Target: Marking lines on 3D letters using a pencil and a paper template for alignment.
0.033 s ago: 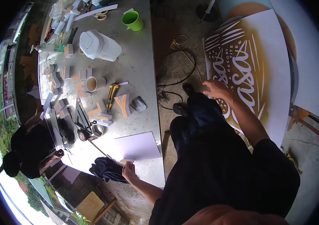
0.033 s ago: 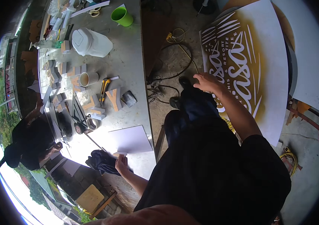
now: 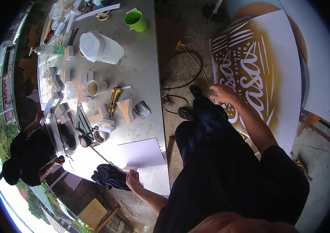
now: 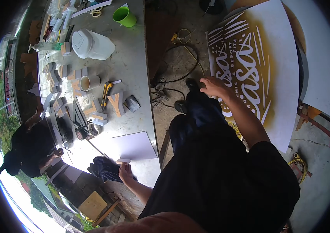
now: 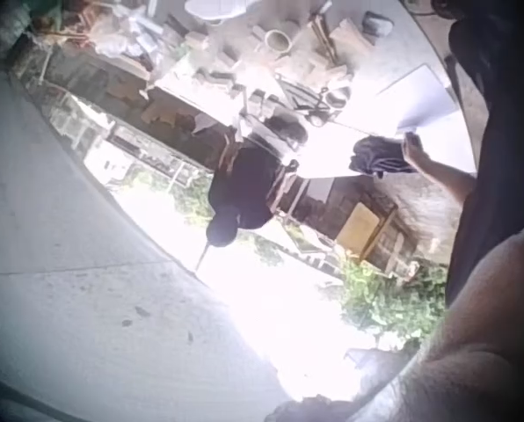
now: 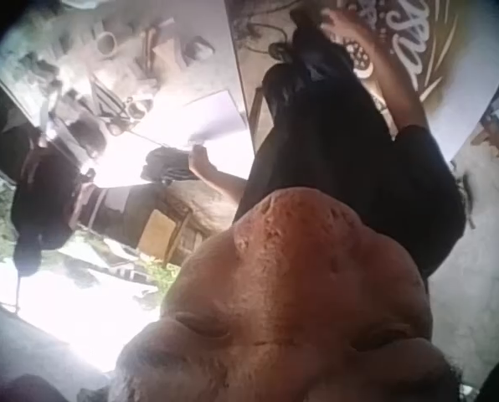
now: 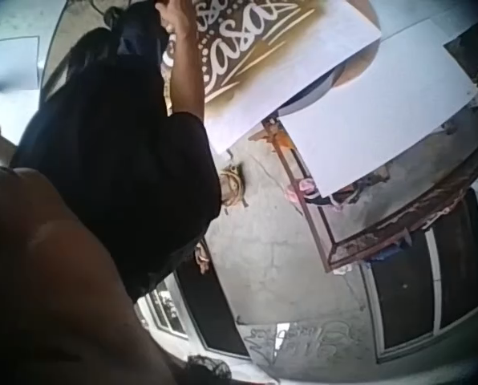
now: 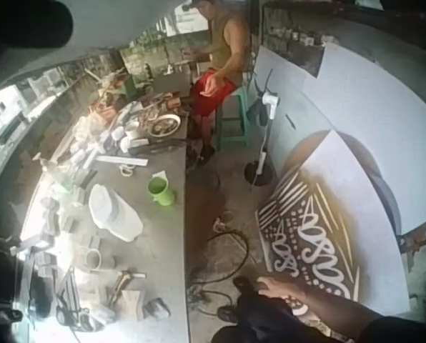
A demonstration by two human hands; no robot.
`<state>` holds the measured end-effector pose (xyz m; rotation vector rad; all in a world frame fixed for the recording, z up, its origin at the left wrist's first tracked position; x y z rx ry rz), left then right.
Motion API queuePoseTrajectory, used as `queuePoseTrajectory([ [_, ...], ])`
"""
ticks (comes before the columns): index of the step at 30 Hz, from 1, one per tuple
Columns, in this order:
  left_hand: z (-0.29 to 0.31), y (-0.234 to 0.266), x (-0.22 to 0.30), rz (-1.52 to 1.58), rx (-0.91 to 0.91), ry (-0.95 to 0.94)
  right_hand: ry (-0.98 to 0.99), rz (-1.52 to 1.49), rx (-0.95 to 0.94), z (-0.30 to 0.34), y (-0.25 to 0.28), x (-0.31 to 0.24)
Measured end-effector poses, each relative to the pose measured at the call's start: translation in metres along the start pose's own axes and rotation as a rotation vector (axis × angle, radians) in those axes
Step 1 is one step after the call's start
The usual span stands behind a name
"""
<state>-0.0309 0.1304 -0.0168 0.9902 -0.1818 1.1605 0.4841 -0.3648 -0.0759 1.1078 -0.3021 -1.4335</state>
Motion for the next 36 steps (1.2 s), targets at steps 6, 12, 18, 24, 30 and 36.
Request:
queuePoseTrajectory([
  [6, 0.012, 0.030, 0.002, -0.303, -0.206, -0.286, -0.016, -0.097, 0.025, -0.062, -0.025, 0.001],
  [12, 0.071, 0.055, 0.031, -0.493, 0.662, -0.422, -0.198, -0.684, -0.023, -0.244, -0.105, 0.045],
  [18, 0.142, -0.036, 0.023, -0.617, 0.771, -0.634, -0.705, -1.172, 0.150, -0.406, -0.207, 0.088],
  [24, 0.161, -0.088, 0.004, -0.711, 0.736, -0.523, -0.864, -1.606, -0.075, -0.494, -0.273, 0.081],
  [30, 0.175, -0.097, -0.012, -0.766, 0.711, -0.431, -0.739, -1.720, -0.156, -0.508, -0.276, 0.058],
  [36, 0.174, -0.087, -0.035, -0.831, 0.651, -0.329, -0.472, -1.735, -0.352, -0.535, -0.252, 0.041],
])
Point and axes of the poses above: each hand's wrist, its own z-axis away from the middle knuckle, its own y-axis out of the back of the hand, x = y × z, the point moved 7 cm from there along -z, towards the middle knuckle, and after that the axes turned 11 degrees about x, right-handed, at the moved point
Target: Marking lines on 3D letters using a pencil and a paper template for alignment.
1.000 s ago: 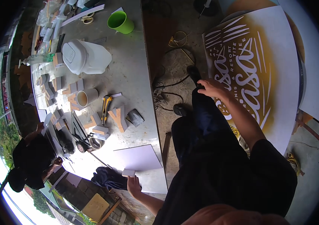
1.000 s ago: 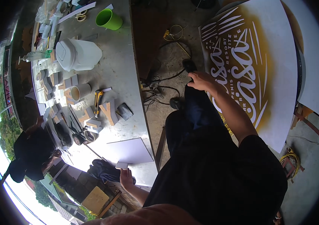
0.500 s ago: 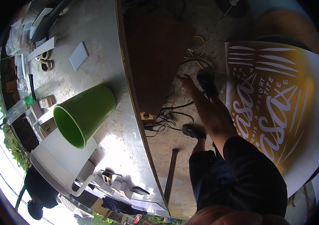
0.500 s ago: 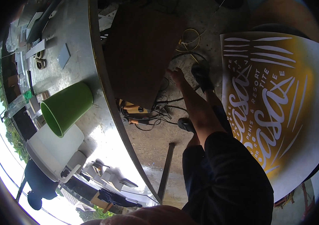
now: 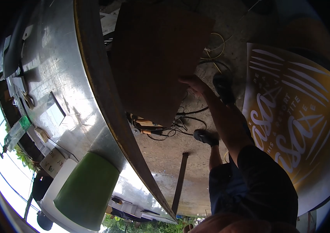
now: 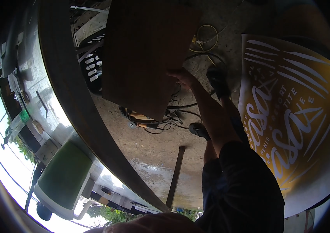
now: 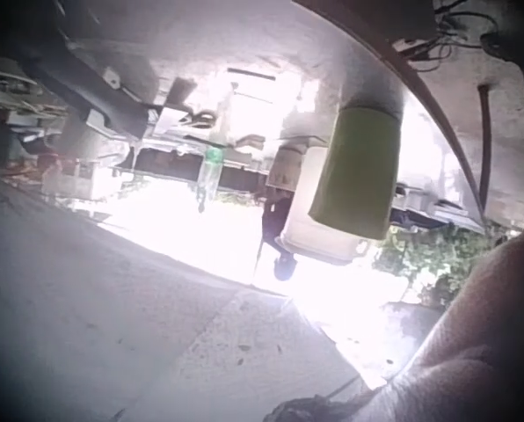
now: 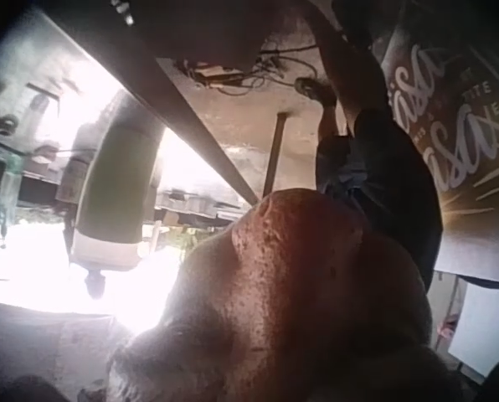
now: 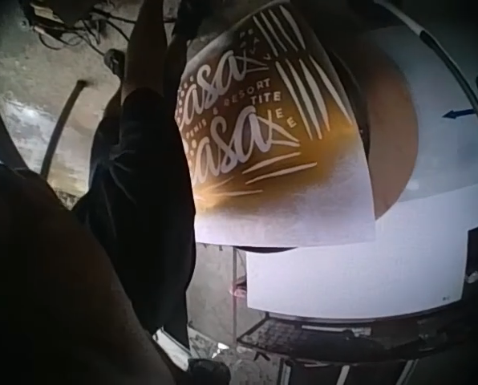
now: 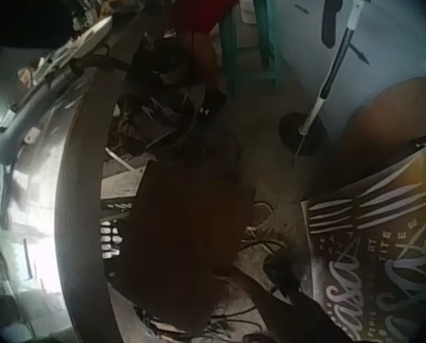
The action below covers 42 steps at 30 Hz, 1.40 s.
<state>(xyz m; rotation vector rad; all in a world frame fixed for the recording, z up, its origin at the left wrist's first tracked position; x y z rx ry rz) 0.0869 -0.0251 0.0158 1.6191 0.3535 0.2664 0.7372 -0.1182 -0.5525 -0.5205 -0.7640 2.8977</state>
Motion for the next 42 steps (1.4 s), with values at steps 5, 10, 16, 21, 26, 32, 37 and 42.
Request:
queuePoseTrajectory([
  [5, 0.016, -0.004, -0.026, -0.045, -0.112, 0.045, 0.075, -0.147, 0.014, 0.020, -0.013, -0.004],
  [10, 0.026, -0.020, -0.037, -0.029, -0.220, 0.069, 0.183, -0.162, -0.071, 0.048, -0.034, -0.030],
  [16, 0.048, -0.057, -0.031, 0.040, -0.394, 0.068, 0.135, -0.068, 0.016, 0.129, -0.038, -0.072],
  [21, 0.081, -0.112, 0.008, 0.144, -0.579, 0.040, 0.198, 0.023, 0.165, 0.255, -0.010, -0.106],
  [26, 0.112, -0.145, 0.033, 0.231, -0.756, 0.007, 0.427, 0.266, 0.346, 0.392, -0.001, -0.158],
  [32, 0.123, -0.147, 0.031, 0.269, -0.945, -0.038, 0.633, 0.796, 0.565, 0.482, -0.023, -0.234],
  [37, 0.145, -0.163, 0.052, 0.332, -1.083, -0.099, 0.715, 0.853, 0.670, 0.556, -0.045, -0.316],
  [42, 0.158, -0.191, 0.082, 0.482, -1.151, -0.214, 0.936, 0.733, 0.673, 0.616, -0.092, -0.374],
])
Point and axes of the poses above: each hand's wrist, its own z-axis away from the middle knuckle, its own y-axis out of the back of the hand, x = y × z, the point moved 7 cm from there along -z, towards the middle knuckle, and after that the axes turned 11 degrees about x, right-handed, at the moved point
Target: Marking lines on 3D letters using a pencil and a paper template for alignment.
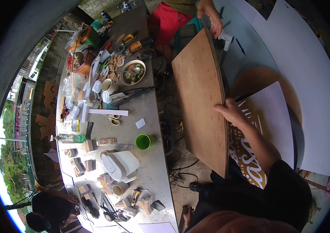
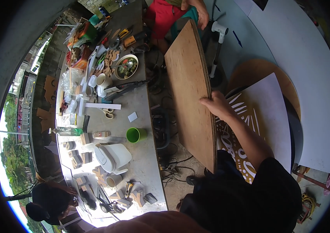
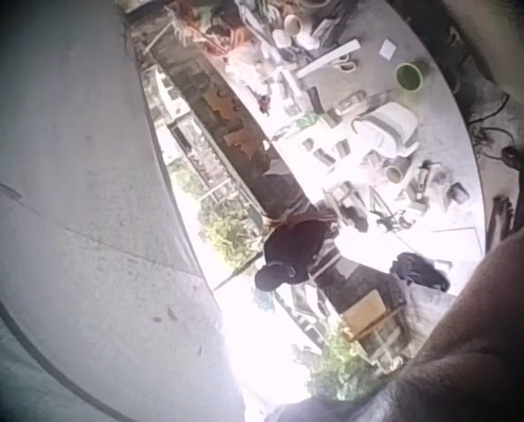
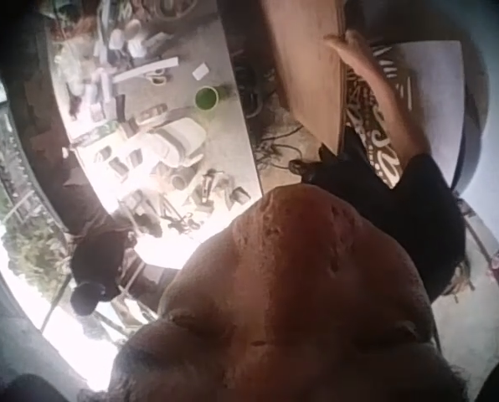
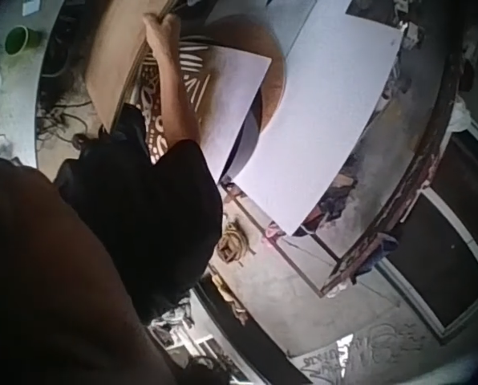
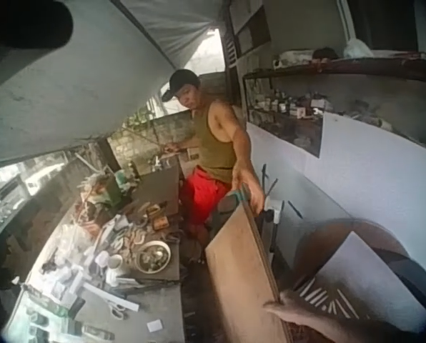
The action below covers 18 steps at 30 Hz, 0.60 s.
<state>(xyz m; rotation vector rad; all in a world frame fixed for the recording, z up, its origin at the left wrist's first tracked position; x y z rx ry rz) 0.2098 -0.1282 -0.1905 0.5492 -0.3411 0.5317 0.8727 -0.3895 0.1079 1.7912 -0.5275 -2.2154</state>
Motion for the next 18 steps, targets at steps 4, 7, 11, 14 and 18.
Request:
queuePoseTrajectory([
  [4, -0.023, -0.020, 0.020, -0.072, -0.069, -0.075, 0.107, -0.050, 0.146, -0.013, 0.025, -0.065],
  [7, -0.026, -0.032, 0.041, -0.054, -0.130, -0.125, 0.106, -0.166, 0.230, -0.017, 0.046, -0.094],
  [11, -0.040, -0.030, 0.038, -0.006, -0.136, -0.101, 0.176, -0.213, 0.259, -0.010, 0.071, -0.145],
  [14, -0.052, -0.022, 0.029, -0.035, -0.129, -0.160, 0.181, -0.212, 0.269, 0.002, 0.081, -0.184],
  [18, -0.056, -0.027, 0.026, 0.076, -0.118, -0.054, 0.165, -0.159, 0.307, 0.009, 0.096, -0.210],
])
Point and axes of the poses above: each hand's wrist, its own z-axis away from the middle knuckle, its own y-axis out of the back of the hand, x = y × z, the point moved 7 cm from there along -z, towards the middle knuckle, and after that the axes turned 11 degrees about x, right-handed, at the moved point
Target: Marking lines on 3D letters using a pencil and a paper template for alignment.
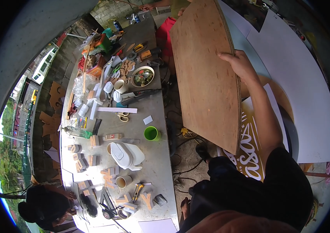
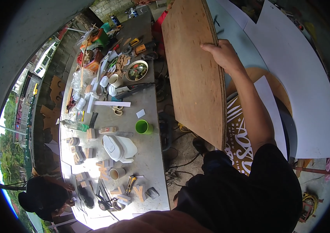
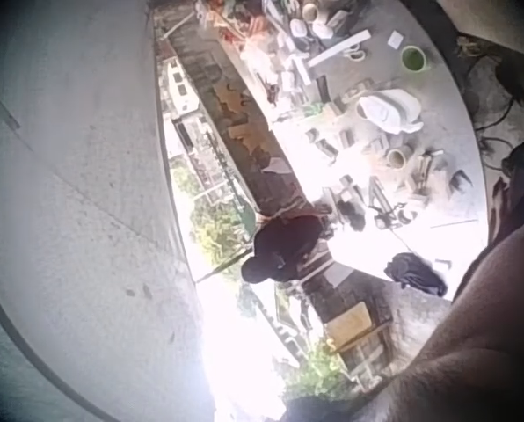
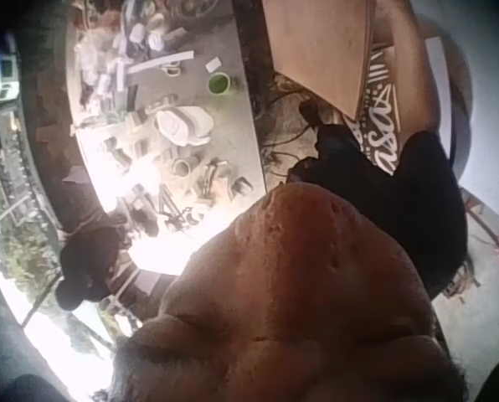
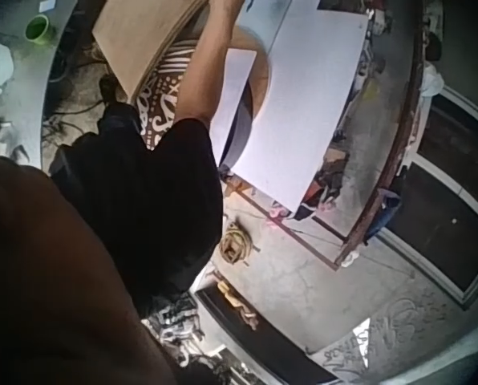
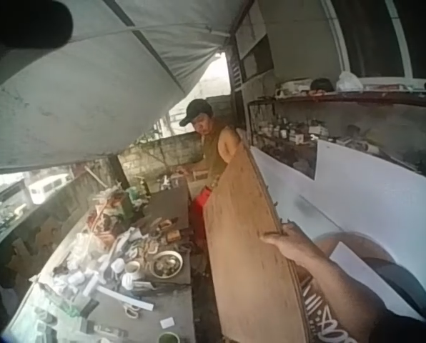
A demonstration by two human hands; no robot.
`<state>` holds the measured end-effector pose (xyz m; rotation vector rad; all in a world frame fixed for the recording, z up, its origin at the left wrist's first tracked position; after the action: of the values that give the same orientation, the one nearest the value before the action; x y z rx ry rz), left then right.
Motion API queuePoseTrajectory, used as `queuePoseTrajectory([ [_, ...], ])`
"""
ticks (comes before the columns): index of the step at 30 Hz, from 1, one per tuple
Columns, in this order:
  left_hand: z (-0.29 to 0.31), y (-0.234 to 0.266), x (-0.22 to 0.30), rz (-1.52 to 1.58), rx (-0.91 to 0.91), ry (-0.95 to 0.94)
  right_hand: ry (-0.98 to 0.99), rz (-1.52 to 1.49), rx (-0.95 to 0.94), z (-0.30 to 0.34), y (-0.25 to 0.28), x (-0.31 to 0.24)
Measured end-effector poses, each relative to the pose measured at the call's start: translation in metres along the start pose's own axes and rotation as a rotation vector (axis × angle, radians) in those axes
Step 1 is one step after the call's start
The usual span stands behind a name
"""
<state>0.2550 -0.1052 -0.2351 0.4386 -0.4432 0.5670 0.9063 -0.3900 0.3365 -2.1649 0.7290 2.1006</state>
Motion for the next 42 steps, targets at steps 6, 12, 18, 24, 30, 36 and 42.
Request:
queuePoseTrajectory([
  [6, 0.011, 0.014, -0.012, 0.071, 0.021, 0.050, -0.023, -0.017, -0.080, -0.004, -0.012, -0.005],
  [12, 0.029, 0.027, -0.021, 0.093, 0.047, 0.090, -0.065, -0.174, -0.166, -0.013, -0.020, -0.034],
  [18, 0.042, 0.039, 0.001, 0.112, 0.085, 0.108, 0.013, -0.340, -0.025, -0.083, -0.037, -0.094],
  [24, 0.036, 0.026, 0.017, 0.122, 0.115, 0.114, -0.058, -0.702, -0.060, -0.186, -0.082, -0.151],
  [30, 0.044, 0.001, 0.037, 0.123, 0.187, 0.083, -0.006, -0.580, -0.447, -0.165, -0.186, -0.166],
  [36, 0.067, 0.013, 0.042, 0.024, 0.297, -0.008, 0.540, -1.010, -0.790, 0.035, -0.057, -0.118],
  [42, 0.112, 0.036, 0.068, -0.071, 0.343, -0.126, 1.016, -1.407, -1.569, 0.294, -0.032, -0.187],
])
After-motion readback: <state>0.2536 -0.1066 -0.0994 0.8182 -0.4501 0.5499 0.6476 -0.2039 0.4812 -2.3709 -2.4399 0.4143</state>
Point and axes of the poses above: each hand's wrist, its own z-axis away from the middle knuckle, its own y-axis out of the back of the hand, x = y × z, the point moved 7 cm from there along -z, towards the middle knuckle, and after that the axes turned 11 degrees about x, right-handed, at the moved point
